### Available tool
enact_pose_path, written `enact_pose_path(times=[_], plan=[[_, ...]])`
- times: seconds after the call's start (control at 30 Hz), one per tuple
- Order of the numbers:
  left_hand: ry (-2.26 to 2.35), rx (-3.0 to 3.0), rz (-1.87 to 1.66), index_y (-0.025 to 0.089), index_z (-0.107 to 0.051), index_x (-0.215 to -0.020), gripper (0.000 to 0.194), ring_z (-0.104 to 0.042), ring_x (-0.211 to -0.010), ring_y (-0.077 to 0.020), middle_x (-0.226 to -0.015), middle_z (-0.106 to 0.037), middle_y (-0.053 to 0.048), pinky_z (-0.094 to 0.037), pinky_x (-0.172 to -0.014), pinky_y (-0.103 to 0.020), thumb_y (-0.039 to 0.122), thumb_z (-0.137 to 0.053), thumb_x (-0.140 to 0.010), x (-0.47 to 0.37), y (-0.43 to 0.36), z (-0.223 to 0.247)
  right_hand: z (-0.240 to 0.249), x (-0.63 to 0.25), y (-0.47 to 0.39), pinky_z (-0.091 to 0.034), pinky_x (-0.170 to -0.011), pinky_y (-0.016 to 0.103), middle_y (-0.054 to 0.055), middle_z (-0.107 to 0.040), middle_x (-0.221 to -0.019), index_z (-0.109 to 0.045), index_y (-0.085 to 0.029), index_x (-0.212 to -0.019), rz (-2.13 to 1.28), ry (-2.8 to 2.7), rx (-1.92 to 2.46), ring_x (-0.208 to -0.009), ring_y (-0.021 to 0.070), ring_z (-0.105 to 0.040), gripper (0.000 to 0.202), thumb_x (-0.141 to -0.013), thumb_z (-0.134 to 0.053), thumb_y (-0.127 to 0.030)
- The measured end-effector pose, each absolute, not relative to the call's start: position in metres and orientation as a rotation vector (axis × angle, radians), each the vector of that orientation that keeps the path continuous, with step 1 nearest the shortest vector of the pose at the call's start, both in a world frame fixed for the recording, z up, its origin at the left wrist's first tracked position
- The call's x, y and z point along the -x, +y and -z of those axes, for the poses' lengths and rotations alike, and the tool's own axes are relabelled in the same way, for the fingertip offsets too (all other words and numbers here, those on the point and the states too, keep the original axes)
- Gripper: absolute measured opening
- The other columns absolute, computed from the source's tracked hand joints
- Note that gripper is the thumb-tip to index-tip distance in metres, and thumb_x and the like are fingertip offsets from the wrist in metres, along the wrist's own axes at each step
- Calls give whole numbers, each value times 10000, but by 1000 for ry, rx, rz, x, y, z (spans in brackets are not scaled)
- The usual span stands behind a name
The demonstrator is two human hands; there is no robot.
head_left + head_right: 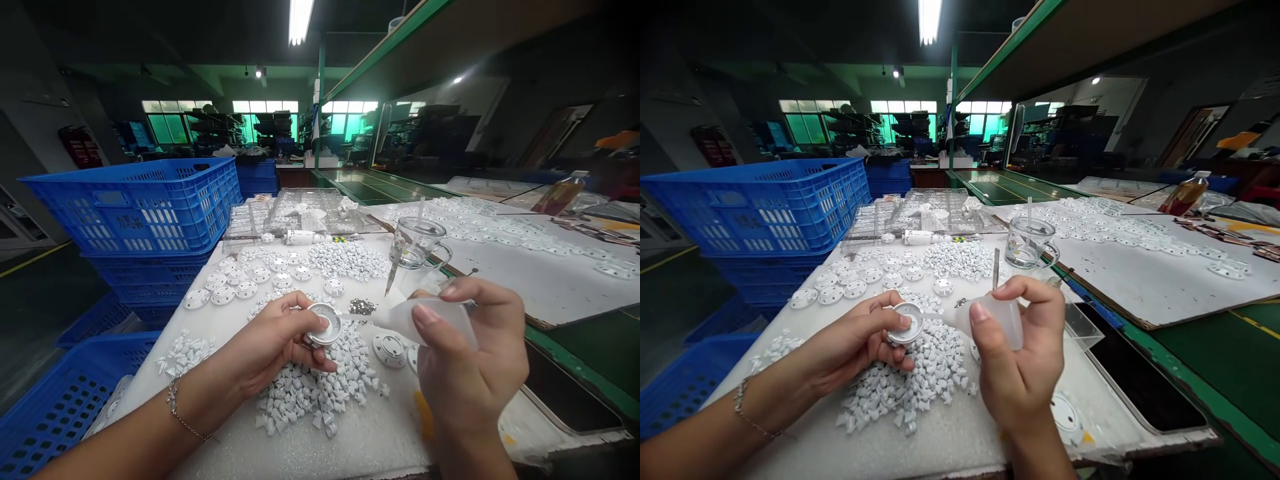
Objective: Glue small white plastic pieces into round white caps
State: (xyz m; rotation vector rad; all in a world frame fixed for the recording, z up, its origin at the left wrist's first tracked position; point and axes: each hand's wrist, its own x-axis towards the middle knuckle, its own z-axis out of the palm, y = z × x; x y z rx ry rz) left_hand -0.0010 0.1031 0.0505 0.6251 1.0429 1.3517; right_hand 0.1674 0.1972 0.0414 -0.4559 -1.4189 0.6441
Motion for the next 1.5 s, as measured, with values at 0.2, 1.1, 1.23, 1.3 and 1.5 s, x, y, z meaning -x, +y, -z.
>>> enact_pose_path(times=[0.2,1.1,1.23,1.3,1.5], plan=[[1056,-626,-1310,193,-434,-810,276,-649,-517,-128,-687,-626,8,-603,-591,-302,164,-707,-800,-2,101,-50,-37,-168,195,-399,-625,280,20,-490,-915,-544,-221,-954,-650,-1466,495,-760,158,-507,179,-855,-650,-327],[1043,-619,-1330,185,-457,-851,243,-615,-496,-96,-714,-615,15,-624,-622,-346,136,-692,-810,-3,102,-49,-31,-169,197,-417,-720,340,11,-504,-886,-536,-221,-917,-622,-1450,517,-780,179,-538,202,-848,-655,-369],[1043,-604,-1334,183,-454,-843,241,-604,-495,-91,-701,-606,18,-625,-619,-346,130,-686,-809,-3,103,-49,-30,-169,196,-428,-745,348,13,-502,-881,-528,-218,-918,-621,-1478,527,-795,184,-539,214,-856,-642,-387],[1047,-600,-1338,184,-452,-841,246,-601,-495,-88,-701,-601,22,-623,-615,-338,131,-689,-807,-3,103,-49,-30,-169,196,-428,-741,348,13,-499,-874,-527,-217,-912,-614,-1483,531,-778,180,-534,219,-859,-635,-400],[1058,-622,-1324,186,-445,-823,255,-613,-507,-97,-709,-620,5,-620,-625,-335,151,-698,-810,-4,103,-50,-29,-171,195,-424,-742,339,7,-496,-879,-517,-226,-925,-636,-1486,519,-791,180,-541,195,-863,-638,-366]])
